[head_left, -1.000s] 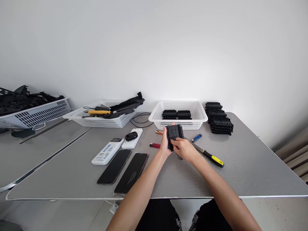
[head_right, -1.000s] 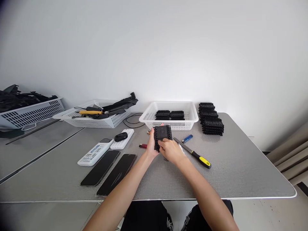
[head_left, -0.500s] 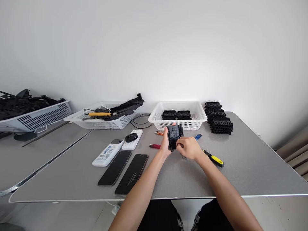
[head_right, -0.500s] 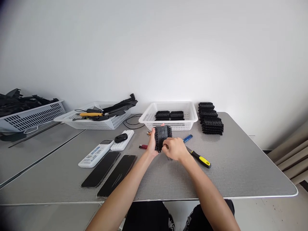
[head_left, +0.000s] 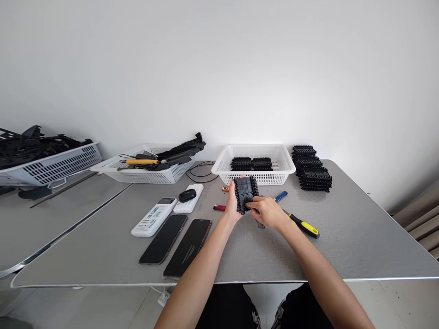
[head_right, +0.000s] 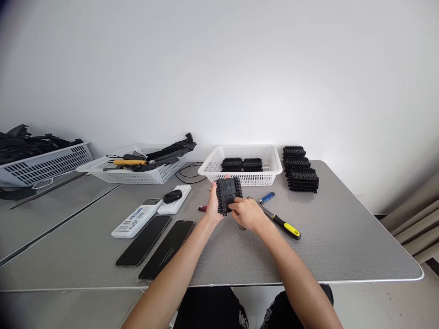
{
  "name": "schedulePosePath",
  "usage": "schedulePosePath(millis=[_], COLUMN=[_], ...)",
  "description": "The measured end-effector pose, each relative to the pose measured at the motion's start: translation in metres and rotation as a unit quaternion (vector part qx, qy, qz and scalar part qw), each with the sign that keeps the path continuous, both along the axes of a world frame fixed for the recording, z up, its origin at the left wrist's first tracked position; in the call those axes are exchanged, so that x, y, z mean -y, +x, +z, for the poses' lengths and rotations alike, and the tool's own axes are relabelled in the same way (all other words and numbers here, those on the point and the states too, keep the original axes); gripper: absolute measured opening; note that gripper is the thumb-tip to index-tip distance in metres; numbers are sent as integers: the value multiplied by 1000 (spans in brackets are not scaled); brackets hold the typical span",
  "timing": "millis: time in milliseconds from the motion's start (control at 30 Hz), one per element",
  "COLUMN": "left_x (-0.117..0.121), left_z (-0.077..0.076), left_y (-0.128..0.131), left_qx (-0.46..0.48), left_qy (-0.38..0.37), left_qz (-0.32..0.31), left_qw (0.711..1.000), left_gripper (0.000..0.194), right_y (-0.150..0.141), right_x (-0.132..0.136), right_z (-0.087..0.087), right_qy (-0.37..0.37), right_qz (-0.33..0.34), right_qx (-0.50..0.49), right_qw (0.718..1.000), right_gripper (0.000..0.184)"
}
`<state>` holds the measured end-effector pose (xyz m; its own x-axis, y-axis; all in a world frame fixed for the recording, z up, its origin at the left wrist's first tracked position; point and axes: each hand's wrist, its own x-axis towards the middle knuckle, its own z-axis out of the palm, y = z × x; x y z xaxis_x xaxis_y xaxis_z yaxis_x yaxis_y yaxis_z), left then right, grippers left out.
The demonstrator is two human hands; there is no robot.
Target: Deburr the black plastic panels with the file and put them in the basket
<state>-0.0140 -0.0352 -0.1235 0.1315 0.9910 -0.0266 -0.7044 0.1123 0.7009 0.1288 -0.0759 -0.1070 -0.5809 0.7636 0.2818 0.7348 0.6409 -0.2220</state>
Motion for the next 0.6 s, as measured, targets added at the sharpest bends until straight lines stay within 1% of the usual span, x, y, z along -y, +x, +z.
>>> schedulePosePath(millis=[167,267,333,500,600], left_x=[1,2,2,2,2], left_z=[4,2,1,1,2], left_y=[0,0,0,0,-1], left_qx=[2,-9,-23,-60,-70], left_qy=[6,10,19,47,58], left_qz=[0,-9,-17,-1,4], left_qw=[1000,1000,999,997,996], left_gripper=[60,60,60,60,60], right_y=[3,1,0,-4,-8], right_x=[0,0,0,1,2], right_z=[-3,-3,-4,-6,-9], right_qy=[-3,-7,-10,-20,-32], right_qz=[10,30,30,-41,-84], right_qx=[-4,4,9,23,13], right_qw=[1000,1000,999,999,996], right_gripper=[32,33,32,26,25])
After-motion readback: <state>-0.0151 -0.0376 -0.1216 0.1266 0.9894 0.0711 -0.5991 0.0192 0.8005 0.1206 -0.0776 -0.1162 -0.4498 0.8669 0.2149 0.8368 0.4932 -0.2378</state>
